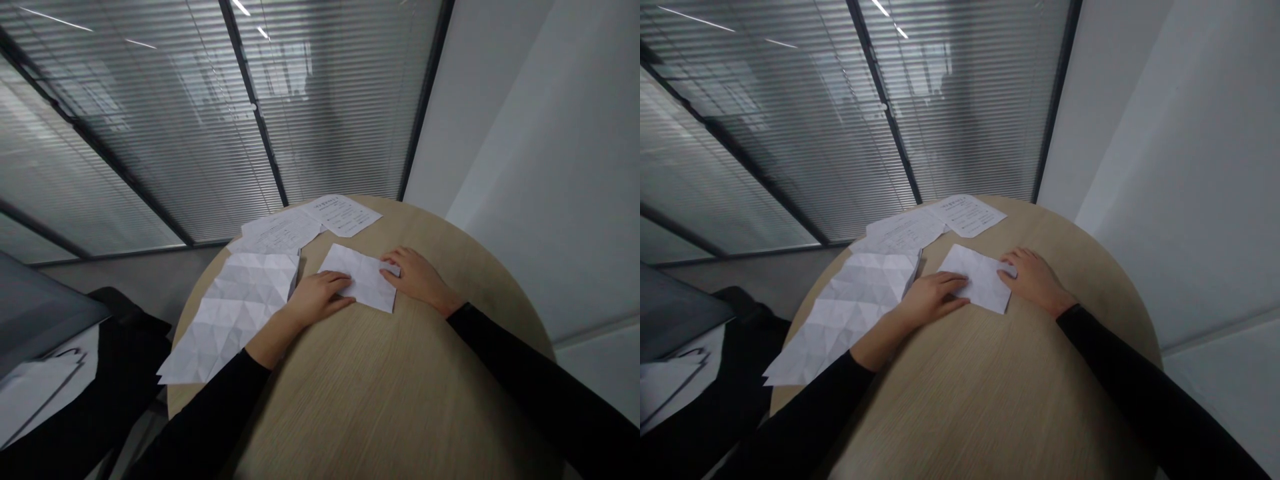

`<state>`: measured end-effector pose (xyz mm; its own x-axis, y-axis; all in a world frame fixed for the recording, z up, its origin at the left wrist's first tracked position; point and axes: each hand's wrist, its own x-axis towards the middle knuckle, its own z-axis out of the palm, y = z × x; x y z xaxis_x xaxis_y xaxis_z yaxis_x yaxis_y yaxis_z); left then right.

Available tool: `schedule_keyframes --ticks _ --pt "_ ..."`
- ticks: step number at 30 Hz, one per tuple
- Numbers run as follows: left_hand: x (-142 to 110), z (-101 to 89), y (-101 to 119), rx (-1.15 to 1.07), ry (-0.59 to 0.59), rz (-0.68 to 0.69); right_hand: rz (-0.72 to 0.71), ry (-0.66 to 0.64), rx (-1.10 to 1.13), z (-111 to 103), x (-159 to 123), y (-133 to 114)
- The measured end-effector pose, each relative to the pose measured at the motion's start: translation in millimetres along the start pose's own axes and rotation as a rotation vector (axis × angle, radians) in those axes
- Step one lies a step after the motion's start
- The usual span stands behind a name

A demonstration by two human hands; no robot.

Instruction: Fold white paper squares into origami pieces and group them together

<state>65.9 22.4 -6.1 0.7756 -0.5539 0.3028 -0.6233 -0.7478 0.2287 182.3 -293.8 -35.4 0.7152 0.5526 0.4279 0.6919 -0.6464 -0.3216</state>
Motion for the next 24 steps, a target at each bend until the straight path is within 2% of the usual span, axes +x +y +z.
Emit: schedule_keyframes --ticks 5,8,10,12,15,18,21,24 --pt "1.1 4.1 -3.1 0.100 -0.061 0.032 0.007 0.023 0.091 -3.7 1.8 -1.1" --pt "-0.5 4.9 -2.1 0.128 -0.058 0.015 -0.032 0.067 0.210 -9.9 0.2 -1.3" --pt "-2.0 5.1 -1.2 0.120 0.008 -0.052 -0.089 0.095 0.308 -14.4 -2.6 -3.1" --pt "-3.2 4.8 -0.7 0.058 0.130 -0.134 -0.153 0.106 0.383 -17.7 -5.7 -5.8" --pt "-2.4 2.7 0.1 -0.167 0.370 -0.250 -0.141 0.185 0.435 -17.2 -7.3 -9.6" --pt "3.1 -0.1 0.4 -0.533 0.574 -0.419 -0.052 0.280 0.528 -10.8 -4.1 -11.0" --pt "11.6 -0.6 -0.4 -0.952 0.657 -0.581 0.015 0.229 0.653 -3.6 -0.2 -10.2" --pt "17.4 3.2 -0.6 -1.192 0.614 -0.677 0.114 0.111 0.700 1.4 0.4 -9.6"
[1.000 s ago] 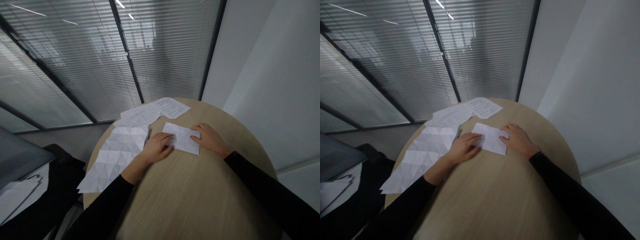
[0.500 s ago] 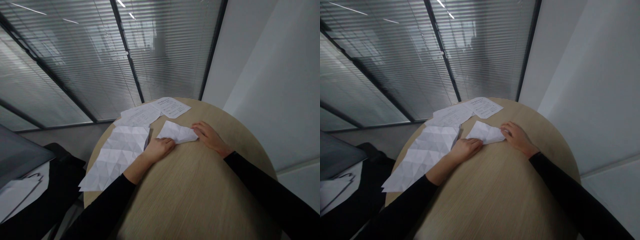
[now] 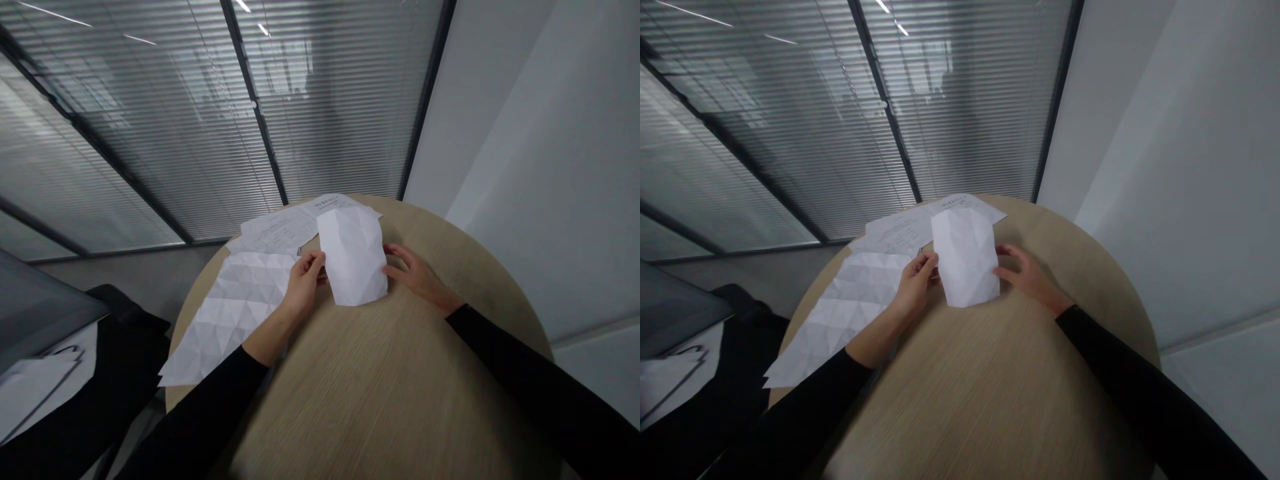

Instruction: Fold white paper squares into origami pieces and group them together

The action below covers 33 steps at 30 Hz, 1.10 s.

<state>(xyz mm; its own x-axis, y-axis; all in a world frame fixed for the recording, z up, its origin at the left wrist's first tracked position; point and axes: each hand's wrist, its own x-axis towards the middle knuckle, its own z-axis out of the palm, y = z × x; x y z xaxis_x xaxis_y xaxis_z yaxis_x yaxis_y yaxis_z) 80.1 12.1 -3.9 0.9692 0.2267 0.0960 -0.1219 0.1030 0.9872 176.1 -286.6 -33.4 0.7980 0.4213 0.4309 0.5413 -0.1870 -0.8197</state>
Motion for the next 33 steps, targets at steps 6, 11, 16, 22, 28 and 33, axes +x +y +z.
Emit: schedule_keyframes --ticks 6,11,16,22,28,33 --pt "-3.0 -0.2 -12.0 0.161 -0.104 -0.087 0.092 0.031 0.018 6.5 -1.5 4.3" --pt "-5.2 -8.6 -9.1 0.649 -0.101 0.344 -0.111 0.085 -0.371 7.9 -1.8 12.4" --pt "-7.6 -11.1 -6.1 0.939 -0.564 0.677 -0.215 -0.192 -0.530 5.0 -4.5 11.3" --pt "-3.1 -19.7 -13.9 0.972 -0.665 0.706 -0.223 -0.201 -0.590 1.8 -4.3 4.7" --pt "-5.2 -25.1 -5.3 0.891 -0.736 0.664 -0.189 -0.192 -0.640 4.8 -4.8 1.3" --pt "-10.6 -22.4 1.3 0.898 -0.762 0.659 -0.167 -0.166 -0.661 9.2 -7.7 -6.1"
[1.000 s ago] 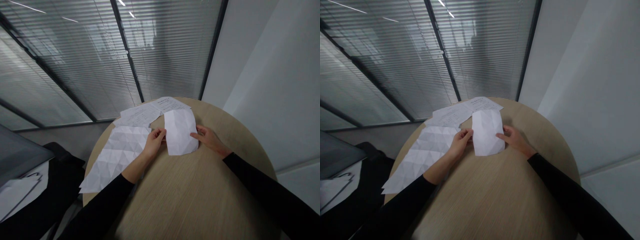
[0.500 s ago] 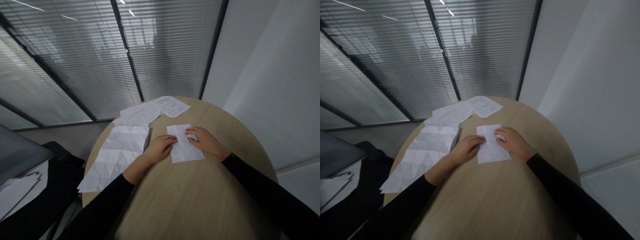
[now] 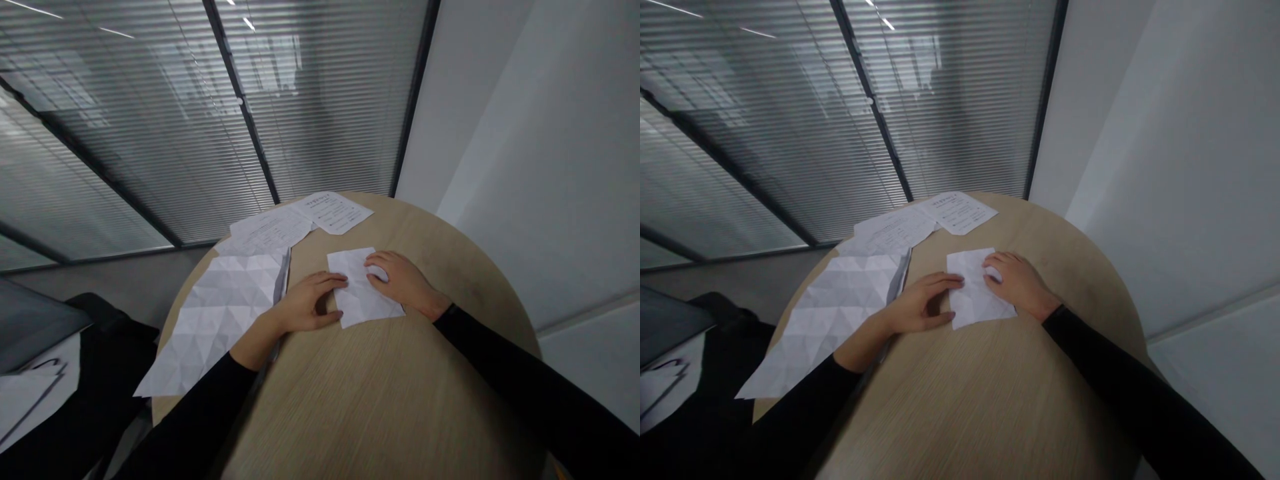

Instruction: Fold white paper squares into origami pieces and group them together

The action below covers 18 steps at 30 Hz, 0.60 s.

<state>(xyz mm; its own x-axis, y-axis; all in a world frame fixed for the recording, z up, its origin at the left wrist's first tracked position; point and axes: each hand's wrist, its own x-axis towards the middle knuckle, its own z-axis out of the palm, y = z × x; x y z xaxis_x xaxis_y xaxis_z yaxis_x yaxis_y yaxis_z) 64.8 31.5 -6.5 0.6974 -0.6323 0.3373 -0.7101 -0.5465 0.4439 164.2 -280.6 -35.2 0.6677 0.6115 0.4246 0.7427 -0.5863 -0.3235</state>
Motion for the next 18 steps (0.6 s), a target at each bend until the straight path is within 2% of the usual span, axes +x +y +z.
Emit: schedule_keyframes --ticks 14,18 --pt "5.4 4.0 14.8 0.096 -0.011 0.004 -0.036 -0.002 -0.015 -1.9 -2.3 -4.6" --pt "1.4 2.5 14.2 0.171 0.021 -0.048 -0.062 -0.016 0.057 -6.8 -2.5 -3.3"
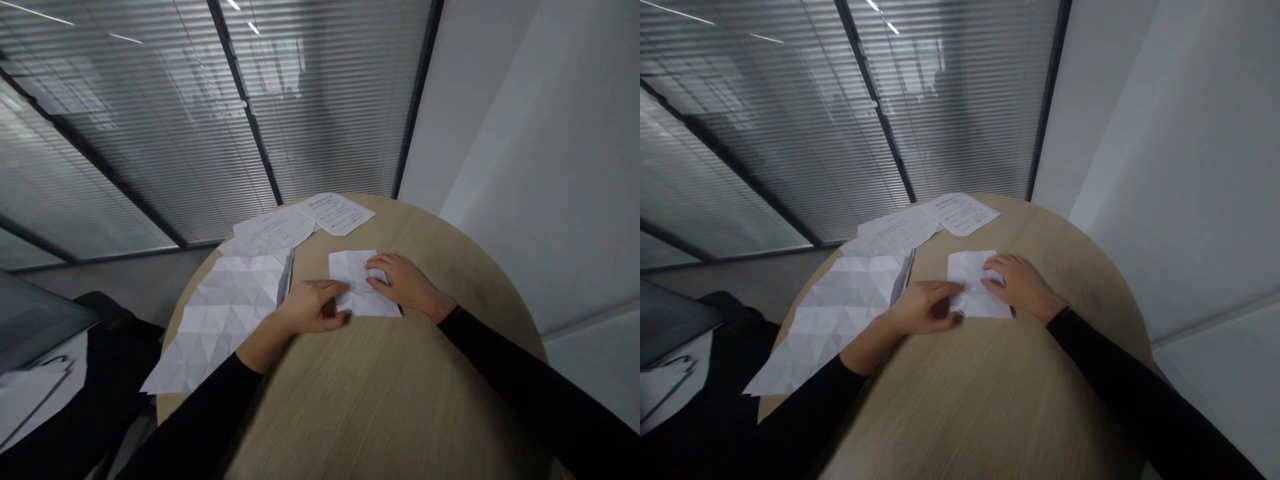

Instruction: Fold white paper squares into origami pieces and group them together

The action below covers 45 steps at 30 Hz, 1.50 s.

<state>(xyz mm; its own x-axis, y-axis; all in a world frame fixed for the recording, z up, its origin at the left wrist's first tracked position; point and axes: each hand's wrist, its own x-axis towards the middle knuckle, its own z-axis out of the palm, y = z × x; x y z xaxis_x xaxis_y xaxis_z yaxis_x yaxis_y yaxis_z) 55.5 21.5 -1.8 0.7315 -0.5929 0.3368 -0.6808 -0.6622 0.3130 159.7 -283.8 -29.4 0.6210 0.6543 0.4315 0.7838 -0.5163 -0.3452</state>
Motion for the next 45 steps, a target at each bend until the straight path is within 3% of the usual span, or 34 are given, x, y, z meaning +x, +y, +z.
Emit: schedule_keyframes --ticks 9,15,21,24,29,33,37,41,45 --pt "2.1 -7.4 8.4 -0.028 -0.005 0.051 -0.124 -0.107 0.222 -16.8 -2.2 -0.5" --pt "2.0 -5.1 4.7 -0.033 -0.018 0.141 -0.182 -0.198 0.283 -17.2 -9.0 4.6" --pt "-1.9 -2.1 -1.6 -0.059 0.057 -0.061 -0.195 -0.201 0.263 -20.6 -17.2 0.3" --pt "-2.8 0.6 -2.5 -0.107 0.132 -0.213 -0.124 -0.152 0.236 -19.1 -19.6 -5.2" --pt "0.3 7.3 -2.8 -0.314 0.336 -0.423 0.169 -0.054 0.268 -8.8 -18.5 -6.1" --pt "3.9 11.7 -4.8 -0.524 0.380 -0.496 0.306 0.031 0.467 2.9 -14.8 -5.0" --pt "5.5 15.7 -10.0 -0.474 0.359 -0.494 0.332 0.160 0.586 16.5 -10.5 -7.7" --pt "5.6 15.7 -14.2 -0.253 0.347 -0.416 0.281 0.285 0.289 21.1 -8.9 -10.6" --pt "6.1 14.1 -14.5 -0.004 0.244 -0.163 0.121 0.211 0.054 9.7 -8.1 -20.3"
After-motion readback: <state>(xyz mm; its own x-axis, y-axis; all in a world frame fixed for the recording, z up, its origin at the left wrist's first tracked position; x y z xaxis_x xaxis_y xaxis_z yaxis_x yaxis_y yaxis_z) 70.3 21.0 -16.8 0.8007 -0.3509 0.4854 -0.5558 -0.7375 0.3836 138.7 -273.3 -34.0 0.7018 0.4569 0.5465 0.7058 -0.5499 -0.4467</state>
